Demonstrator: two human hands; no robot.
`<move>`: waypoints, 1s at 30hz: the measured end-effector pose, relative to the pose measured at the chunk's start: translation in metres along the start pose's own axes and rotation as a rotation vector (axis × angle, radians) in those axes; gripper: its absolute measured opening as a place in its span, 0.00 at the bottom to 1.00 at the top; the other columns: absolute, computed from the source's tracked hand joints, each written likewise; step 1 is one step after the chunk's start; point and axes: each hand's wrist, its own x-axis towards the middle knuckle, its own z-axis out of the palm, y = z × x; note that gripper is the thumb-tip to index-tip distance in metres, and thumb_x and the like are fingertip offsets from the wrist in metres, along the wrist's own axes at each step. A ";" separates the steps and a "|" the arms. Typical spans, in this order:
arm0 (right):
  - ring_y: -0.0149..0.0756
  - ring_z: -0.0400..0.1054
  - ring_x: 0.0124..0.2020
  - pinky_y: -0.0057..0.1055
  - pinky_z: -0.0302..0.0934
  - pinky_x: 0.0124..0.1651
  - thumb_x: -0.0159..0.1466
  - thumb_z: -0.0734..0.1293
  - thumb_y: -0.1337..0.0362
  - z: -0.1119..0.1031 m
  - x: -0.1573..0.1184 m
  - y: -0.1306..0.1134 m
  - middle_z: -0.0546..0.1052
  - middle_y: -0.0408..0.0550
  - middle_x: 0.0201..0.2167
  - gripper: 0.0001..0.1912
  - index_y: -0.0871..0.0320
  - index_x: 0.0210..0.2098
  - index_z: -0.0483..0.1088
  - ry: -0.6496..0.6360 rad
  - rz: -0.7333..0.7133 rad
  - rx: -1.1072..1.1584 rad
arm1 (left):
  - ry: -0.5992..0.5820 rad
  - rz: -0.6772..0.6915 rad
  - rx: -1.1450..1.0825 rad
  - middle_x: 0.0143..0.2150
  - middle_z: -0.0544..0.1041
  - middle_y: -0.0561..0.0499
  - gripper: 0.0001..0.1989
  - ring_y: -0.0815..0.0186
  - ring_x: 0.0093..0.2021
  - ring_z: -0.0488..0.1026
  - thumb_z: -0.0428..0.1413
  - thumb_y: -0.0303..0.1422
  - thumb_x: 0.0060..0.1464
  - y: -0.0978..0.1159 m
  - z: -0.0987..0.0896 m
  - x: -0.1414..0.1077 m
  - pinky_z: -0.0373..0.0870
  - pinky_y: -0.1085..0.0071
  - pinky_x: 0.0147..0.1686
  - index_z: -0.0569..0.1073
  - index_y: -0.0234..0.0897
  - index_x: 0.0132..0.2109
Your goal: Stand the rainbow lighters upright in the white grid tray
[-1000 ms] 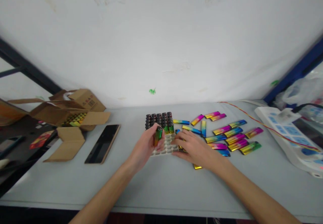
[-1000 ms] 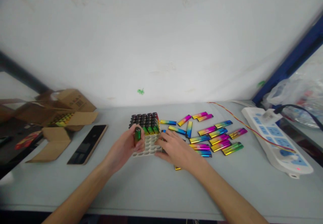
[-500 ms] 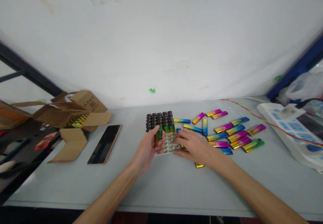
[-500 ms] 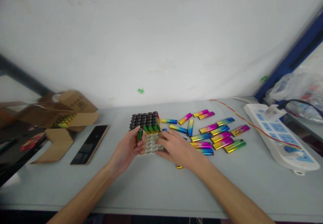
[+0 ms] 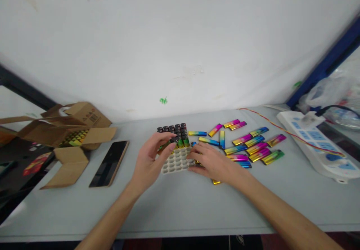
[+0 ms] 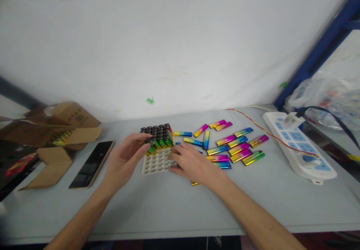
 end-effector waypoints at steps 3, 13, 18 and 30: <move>0.47 0.71 0.50 0.46 0.67 0.56 0.68 0.72 0.57 -0.001 0.000 -0.001 0.76 0.53 0.46 0.13 0.58 0.48 0.76 -0.004 0.002 0.002 | 0.001 0.071 0.154 0.46 0.81 0.46 0.09 0.58 0.49 0.76 0.64 0.37 0.60 -0.002 -0.002 0.011 0.70 0.63 0.55 0.81 0.41 0.47; 0.46 0.71 0.49 0.46 0.67 0.57 0.68 0.72 0.57 -0.006 0.003 -0.003 0.76 0.53 0.45 0.13 0.59 0.47 0.76 -0.039 0.017 -0.024 | -0.197 0.243 0.548 0.48 0.80 0.44 0.13 0.56 0.53 0.76 0.62 0.37 0.61 -0.025 -0.012 0.027 0.73 0.57 0.57 0.79 0.41 0.51; 0.45 0.72 0.49 0.45 0.67 0.58 0.68 0.72 0.56 -0.005 0.003 -0.003 0.76 0.52 0.45 0.13 0.59 0.45 0.76 -0.038 0.009 -0.027 | -0.277 0.403 0.669 0.48 0.79 0.43 0.09 0.55 0.56 0.74 0.58 0.35 0.65 -0.034 -0.021 0.028 0.72 0.57 0.59 0.80 0.41 0.48; 0.42 0.71 0.52 0.42 0.66 0.60 0.70 0.71 0.53 -0.008 0.005 0.000 0.77 0.52 0.48 0.15 0.58 0.47 0.75 -0.058 0.010 -0.031 | -0.147 0.647 0.715 0.62 0.71 0.42 0.11 0.51 0.62 0.71 0.60 0.28 0.62 -0.050 -0.024 0.029 0.72 0.51 0.61 0.78 0.43 0.51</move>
